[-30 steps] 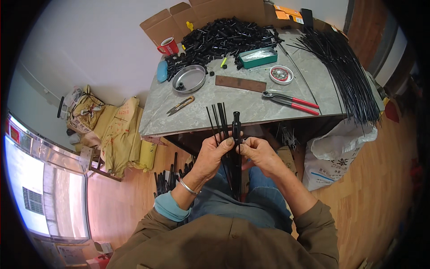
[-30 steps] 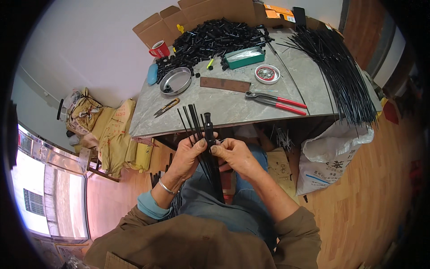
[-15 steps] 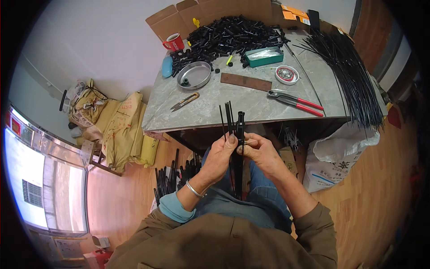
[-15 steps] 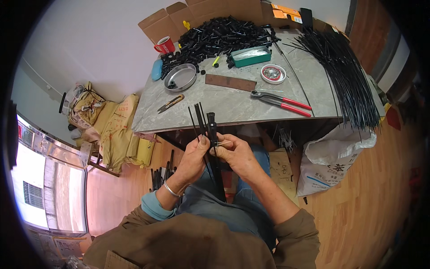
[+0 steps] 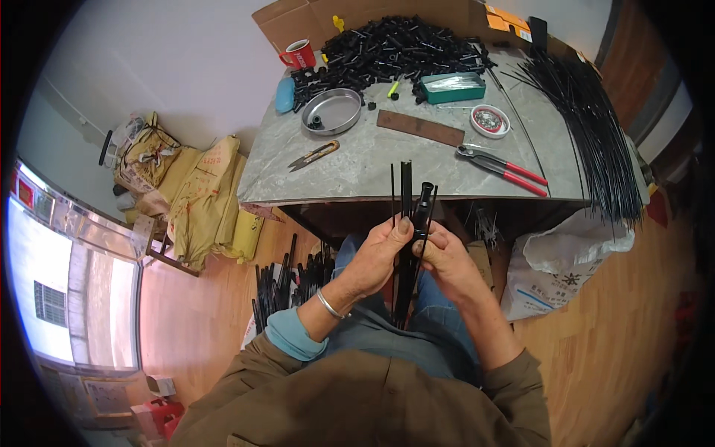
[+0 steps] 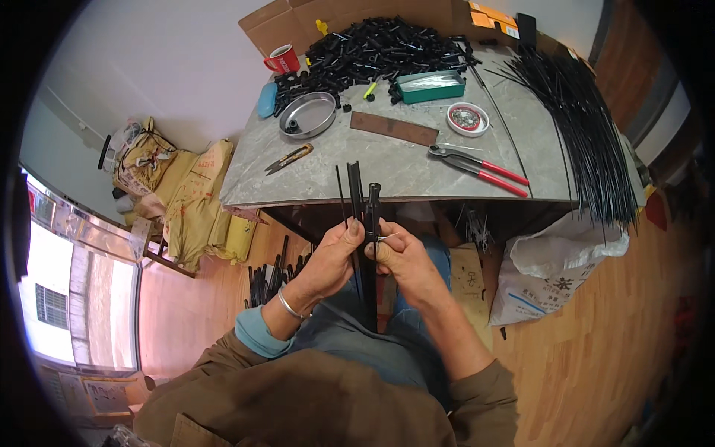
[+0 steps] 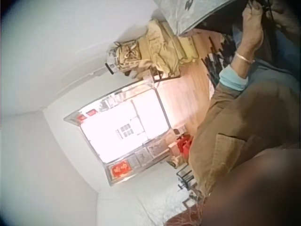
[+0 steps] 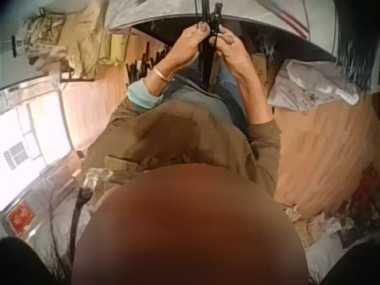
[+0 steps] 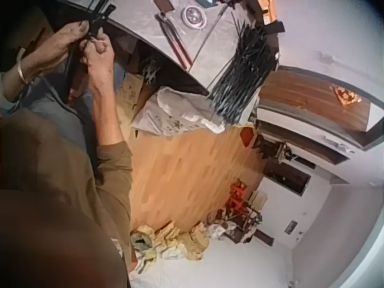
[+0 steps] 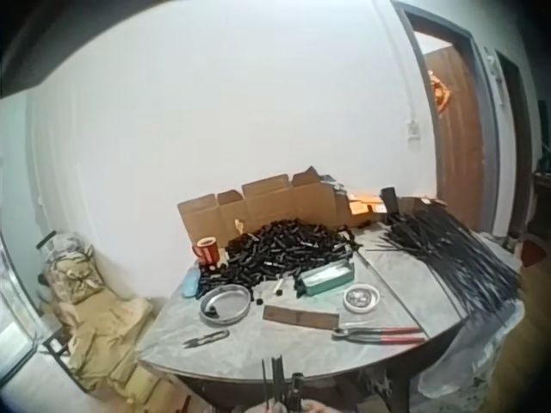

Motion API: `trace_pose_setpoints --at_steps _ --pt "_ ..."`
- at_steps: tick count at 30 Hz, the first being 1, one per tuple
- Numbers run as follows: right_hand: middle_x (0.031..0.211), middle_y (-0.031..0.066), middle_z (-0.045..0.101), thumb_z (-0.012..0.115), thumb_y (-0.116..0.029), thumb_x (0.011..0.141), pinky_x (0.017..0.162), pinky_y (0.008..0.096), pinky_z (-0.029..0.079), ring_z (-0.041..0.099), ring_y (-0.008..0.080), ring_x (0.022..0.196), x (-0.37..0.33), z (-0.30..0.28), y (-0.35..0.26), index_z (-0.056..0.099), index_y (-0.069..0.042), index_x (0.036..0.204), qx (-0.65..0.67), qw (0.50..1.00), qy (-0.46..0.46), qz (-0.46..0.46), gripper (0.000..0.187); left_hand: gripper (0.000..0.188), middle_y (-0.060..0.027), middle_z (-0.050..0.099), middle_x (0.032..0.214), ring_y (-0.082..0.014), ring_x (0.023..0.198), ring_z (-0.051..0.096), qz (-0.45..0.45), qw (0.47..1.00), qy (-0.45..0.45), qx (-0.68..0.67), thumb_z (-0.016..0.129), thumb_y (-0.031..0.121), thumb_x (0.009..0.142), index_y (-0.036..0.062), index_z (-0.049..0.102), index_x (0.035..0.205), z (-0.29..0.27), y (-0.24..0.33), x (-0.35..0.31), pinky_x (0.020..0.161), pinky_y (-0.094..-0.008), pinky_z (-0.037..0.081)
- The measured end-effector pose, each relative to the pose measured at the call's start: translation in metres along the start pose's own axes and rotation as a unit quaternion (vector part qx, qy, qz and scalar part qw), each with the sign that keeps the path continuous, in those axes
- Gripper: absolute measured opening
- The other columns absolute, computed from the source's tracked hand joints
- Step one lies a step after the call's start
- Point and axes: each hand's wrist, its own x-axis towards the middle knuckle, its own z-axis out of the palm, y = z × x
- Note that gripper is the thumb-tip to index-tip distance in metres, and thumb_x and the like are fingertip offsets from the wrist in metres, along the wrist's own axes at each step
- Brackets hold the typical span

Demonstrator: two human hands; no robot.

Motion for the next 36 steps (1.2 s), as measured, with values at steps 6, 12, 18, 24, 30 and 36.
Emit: trace_pose_setpoints --at_steps 6,12,18,24,30,36 --pt "0.086 -0.0066 0.058 0.074 -0.015 0.083 0.057 0.0151 0.034 0.045 0.0015 0.066 -0.003 0.012 0.011 0.053 -0.004 0.121 0.078 0.993 0.065 -0.053 0.045 0.045 -0.0094 0.063 0.104 -0.0153 0.09 0.063 0.008 1.0 0.001 -0.003 0.04 0.039 0.101 -0.0001 0.049 0.122 -0.005 -0.002 0.003 0.076 -0.0282 0.055" --pt "0.083 -0.004 0.058 0.073 -0.012 0.083 0.053 0.0166 0.037 0.049 0.0033 0.063 -0.004 0.017 0.004 0.053 -0.008 0.099 0.054 0.994 0.075 -0.06 0.026 0.046 -0.0092 0.064 0.103 -0.0125 0.081 0.062 -0.004 0.999 -0.037 0.021 0.041 0.043 0.1 0.0017 0.051 0.117 -0.002 -0.001 0.001 0.07 -0.0247 0.052" --pt "0.081 -0.0037 0.058 0.075 -0.011 0.081 0.052 0.0182 0.04 0.052 0.0043 0.06 -0.005 0.011 -0.005 0.054 -0.009 0.099 0.007 0.999 0.041 -0.025 0.028 0.039 -0.0022 0.06 0.085 -0.0075 0.068 0.057 0.039 0.999 -0.003 0.027 0.041 0.037 0.102 0.0026 0.054 0.115 0.003 -0.005 -0.005 0.063 -0.0211 0.048" --pt "0.081 -0.004 0.058 0.075 -0.01 0.08 0.054 0.0189 0.042 0.051 0.0043 0.061 -0.004 0.012 -0.01 0.054 -0.009 0.097 -0.026 0.998 0.053 -0.021 0.027 0.045 -0.0087 0.065 0.096 -0.0107 0.07 0.06 -0.017 0.998 -0.029 -0.046 0.039 0.04 0.101 0.0007 0.052 0.118 -0.003 0.006 0.001 0.065 -0.0223 0.05" --pt "0.082 -0.0033 0.058 0.074 -0.007 0.08 0.054 0.0191 0.041 0.051 0.0045 0.064 -0.002 0.003 -0.015 0.056 -0.007 0.102 -0.059 0.998 0.033 -0.01 0.029 0.048 -0.0107 0.066 0.1 -0.0126 0.072 0.064 -0.023 0.996 -0.05 -0.068 0.039 0.042 0.101 -0.0012 0.052 0.117 -0.009 -0.001 0.005 0.065 -0.0235 0.053" --pt "0.077 -0.0019 0.058 0.074 -0.011 0.081 0.055 0.0201 0.046 0.05 0.006 0.057 0.002 0.002 -0.015 0.055 -0.005 0.111 -0.098 0.994 0.041 -0.01 0.036 0.045 -0.0072 0.065 0.093 -0.0102 0.067 0.062 -0.02 0.997 -0.03 -0.073 0.04 0.04 0.101 -0.0003 0.053 0.115 -0.006 0.001 0.006 0.063 -0.0213 0.051"
